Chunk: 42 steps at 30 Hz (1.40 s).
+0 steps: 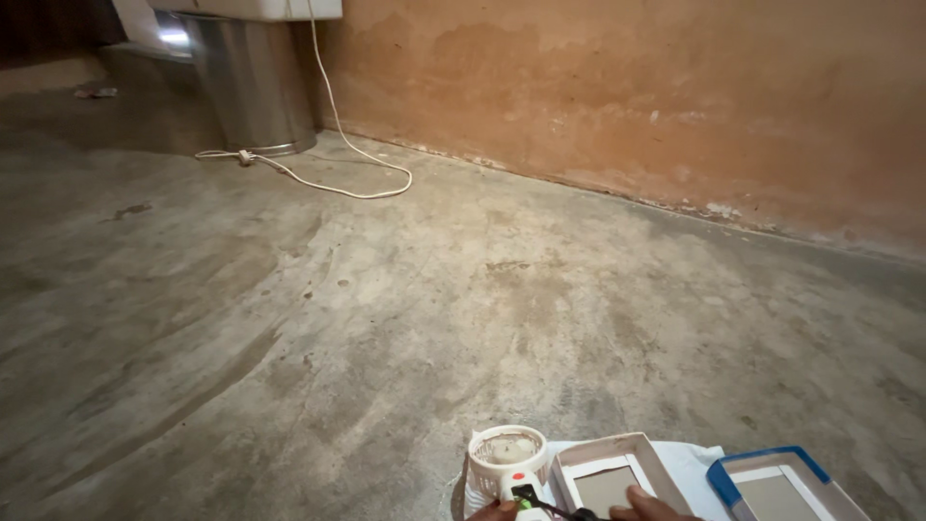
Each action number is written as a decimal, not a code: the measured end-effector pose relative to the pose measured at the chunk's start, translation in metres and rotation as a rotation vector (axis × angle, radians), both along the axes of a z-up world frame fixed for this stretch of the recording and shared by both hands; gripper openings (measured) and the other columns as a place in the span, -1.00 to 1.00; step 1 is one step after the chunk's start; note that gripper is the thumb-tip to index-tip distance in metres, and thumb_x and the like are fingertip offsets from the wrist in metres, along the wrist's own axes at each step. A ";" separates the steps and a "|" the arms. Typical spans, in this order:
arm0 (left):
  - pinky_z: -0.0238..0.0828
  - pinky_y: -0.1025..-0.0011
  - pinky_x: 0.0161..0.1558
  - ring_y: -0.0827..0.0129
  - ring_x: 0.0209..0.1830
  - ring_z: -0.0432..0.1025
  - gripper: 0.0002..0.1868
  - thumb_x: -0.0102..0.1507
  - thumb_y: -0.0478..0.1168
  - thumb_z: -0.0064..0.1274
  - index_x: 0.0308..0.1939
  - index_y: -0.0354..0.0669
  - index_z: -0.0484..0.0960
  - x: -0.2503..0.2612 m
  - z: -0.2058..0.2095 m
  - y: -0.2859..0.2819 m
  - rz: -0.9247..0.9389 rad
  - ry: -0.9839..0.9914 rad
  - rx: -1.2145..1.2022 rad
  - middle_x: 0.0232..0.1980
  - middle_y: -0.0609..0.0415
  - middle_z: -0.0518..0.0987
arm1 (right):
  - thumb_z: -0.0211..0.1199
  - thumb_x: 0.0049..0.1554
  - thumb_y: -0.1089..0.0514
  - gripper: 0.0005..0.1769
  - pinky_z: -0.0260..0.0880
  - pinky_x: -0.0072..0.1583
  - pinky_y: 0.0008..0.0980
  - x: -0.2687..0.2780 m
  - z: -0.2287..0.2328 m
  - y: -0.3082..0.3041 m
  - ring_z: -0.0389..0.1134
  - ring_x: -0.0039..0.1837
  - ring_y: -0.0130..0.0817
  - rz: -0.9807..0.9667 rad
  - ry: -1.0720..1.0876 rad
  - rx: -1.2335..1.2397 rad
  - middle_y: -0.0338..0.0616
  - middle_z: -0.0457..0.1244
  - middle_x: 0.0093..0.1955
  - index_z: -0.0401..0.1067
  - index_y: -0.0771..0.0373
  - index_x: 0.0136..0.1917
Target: The person uses a screwdriver to remove screws from a small white handheld fan, then removes the orange battery cover and places it aside. The person continues to unscrew the fan housing and manipulates the internal components.
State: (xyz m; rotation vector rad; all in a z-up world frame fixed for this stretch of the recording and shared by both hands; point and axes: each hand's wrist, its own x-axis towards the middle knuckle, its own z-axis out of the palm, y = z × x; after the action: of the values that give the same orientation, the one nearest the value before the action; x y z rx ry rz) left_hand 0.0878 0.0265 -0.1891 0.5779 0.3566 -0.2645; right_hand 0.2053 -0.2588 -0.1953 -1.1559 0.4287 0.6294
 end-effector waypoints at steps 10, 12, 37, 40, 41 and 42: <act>0.54 0.07 0.11 0.00 0.04 0.59 -0.53 0.26 -0.26 0.00 0.25 -0.33 0.52 0.001 -0.001 0.001 0.009 -0.006 0.030 0.02 -0.23 0.68 | 0.24 0.14 -0.08 -0.32 0.40 0.31 -0.16 -0.012 -0.005 0.019 0.47 0.23 -0.02 0.041 -0.079 -0.055 0.25 0.43 0.14 0.37 0.44 0.36; 0.54 0.08 0.12 0.00 0.05 0.59 -0.53 0.26 -0.26 0.00 0.25 -0.32 0.52 0.002 -0.002 0.001 0.010 -0.009 0.037 0.03 -0.22 0.68 | 0.26 0.14 -0.07 -0.34 0.41 0.30 -0.17 -0.016 -0.002 0.022 0.47 0.23 -0.03 0.046 -0.094 -0.066 0.23 0.43 0.14 0.38 0.43 0.36; 0.53 0.11 0.20 0.08 0.10 0.59 -0.51 0.26 -0.28 0.02 0.29 -0.30 0.51 -0.041 0.056 0.017 -0.049 -0.005 -0.088 0.08 -0.16 0.70 | 0.40 0.01 0.22 -0.51 0.53 0.13 -0.22 -0.131 0.118 0.079 0.55 0.05 -0.12 0.104 -1.744 -0.782 0.07 0.42 -0.02 0.51 0.26 0.24; 0.52 0.12 0.21 0.08 0.11 0.59 -0.50 0.26 -0.29 0.02 0.30 -0.30 0.51 -0.052 0.077 0.011 -0.057 -0.010 -0.081 0.08 -0.15 0.70 | 0.44 -0.12 0.19 -0.53 0.55 -0.03 -0.33 -0.168 0.156 0.096 0.50 -0.12 -0.27 -0.198 -1.617 -0.918 -0.07 0.37 -0.20 0.58 0.13 0.12; 0.52 0.12 0.21 0.09 0.11 0.59 -0.50 0.26 -0.29 0.02 0.30 -0.30 0.51 -0.054 0.084 0.009 -0.053 -0.007 -0.065 0.09 -0.15 0.70 | 0.47 -0.14 0.18 -0.52 0.53 -0.07 -0.34 -0.172 0.165 0.097 0.46 -0.17 -0.30 -0.189 -1.610 -0.933 -0.12 0.36 -0.26 0.60 0.10 0.10; 0.54 0.09 0.19 0.06 0.09 0.60 -0.51 0.25 -0.30 0.02 0.27 -0.35 0.52 -0.057 0.089 0.006 -0.028 -0.004 -0.028 0.06 -0.17 0.71 | 0.50 -0.17 0.17 -0.51 0.51 -0.11 -0.34 -0.174 0.171 0.097 0.43 -0.22 -0.33 -0.180 -1.603 -0.948 -0.16 0.34 -0.33 0.61 0.08 0.09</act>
State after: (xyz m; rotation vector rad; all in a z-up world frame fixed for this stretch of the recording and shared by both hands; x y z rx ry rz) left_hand 0.0311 0.0320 -0.1002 0.5561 0.3406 -0.2952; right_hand 0.0312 -0.1622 -0.0244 -2.0637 -0.6435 -0.8500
